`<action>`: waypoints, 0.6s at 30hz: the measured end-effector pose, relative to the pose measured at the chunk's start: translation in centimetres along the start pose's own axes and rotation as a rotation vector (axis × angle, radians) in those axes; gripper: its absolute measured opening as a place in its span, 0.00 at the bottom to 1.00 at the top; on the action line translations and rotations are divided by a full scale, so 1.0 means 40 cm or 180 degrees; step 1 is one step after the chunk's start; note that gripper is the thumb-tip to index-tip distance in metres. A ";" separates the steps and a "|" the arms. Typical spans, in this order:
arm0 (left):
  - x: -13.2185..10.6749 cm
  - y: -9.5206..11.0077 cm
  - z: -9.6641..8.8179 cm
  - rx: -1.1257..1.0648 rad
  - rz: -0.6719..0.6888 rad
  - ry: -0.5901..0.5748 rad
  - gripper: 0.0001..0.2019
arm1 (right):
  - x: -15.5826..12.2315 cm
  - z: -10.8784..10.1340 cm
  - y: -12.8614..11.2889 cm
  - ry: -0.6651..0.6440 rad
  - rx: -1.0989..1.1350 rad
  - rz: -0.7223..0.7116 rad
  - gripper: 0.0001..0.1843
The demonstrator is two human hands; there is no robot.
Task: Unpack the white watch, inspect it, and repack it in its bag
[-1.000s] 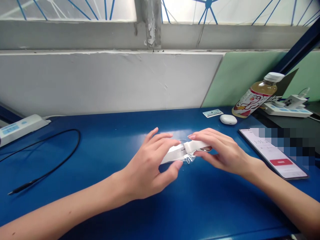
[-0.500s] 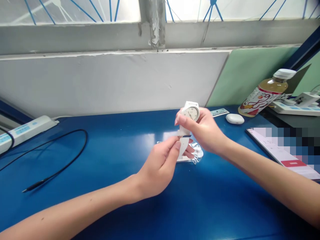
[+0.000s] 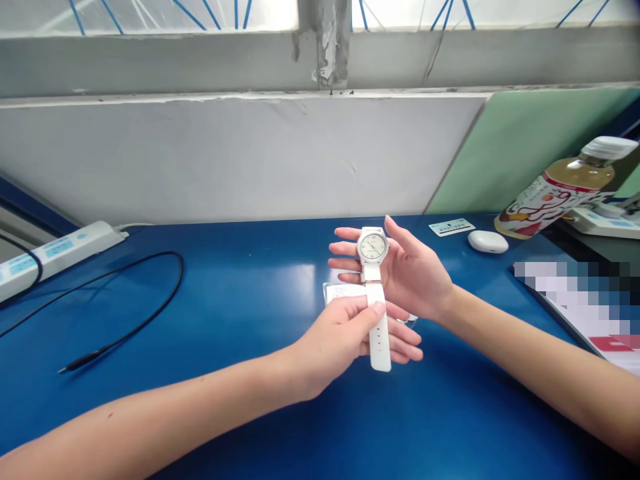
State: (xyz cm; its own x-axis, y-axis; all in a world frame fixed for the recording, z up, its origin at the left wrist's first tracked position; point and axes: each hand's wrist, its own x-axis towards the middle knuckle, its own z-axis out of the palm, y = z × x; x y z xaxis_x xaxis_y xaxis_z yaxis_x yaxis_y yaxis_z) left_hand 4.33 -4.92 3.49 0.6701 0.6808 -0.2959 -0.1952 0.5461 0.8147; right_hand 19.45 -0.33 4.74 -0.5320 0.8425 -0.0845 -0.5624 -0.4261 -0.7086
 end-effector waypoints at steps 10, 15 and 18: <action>0.003 0.020 -0.010 0.0047 -0.0239 0.0212 0.12 | 0.003 -0.016 -0.004 -0.0241 -0.0281 0.0026 0.27; 0.003 0.024 -0.015 0.0101 -0.0289 0.0174 0.13 | 0.005 -0.014 -0.009 0.0051 -0.0305 0.0127 0.25; 0.006 0.026 -0.014 0.0218 -0.0146 0.0278 0.14 | 0.009 -0.015 -0.015 0.0338 -0.0261 0.0059 0.20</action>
State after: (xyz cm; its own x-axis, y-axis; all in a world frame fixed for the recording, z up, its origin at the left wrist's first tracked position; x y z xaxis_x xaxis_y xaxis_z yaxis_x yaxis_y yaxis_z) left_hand 3.87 -3.91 3.99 0.6117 0.6975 -0.3733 -0.1143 0.5449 0.8307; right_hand 19.98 0.42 4.73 -0.4693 0.8668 -0.1687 -0.4972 -0.4173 -0.7607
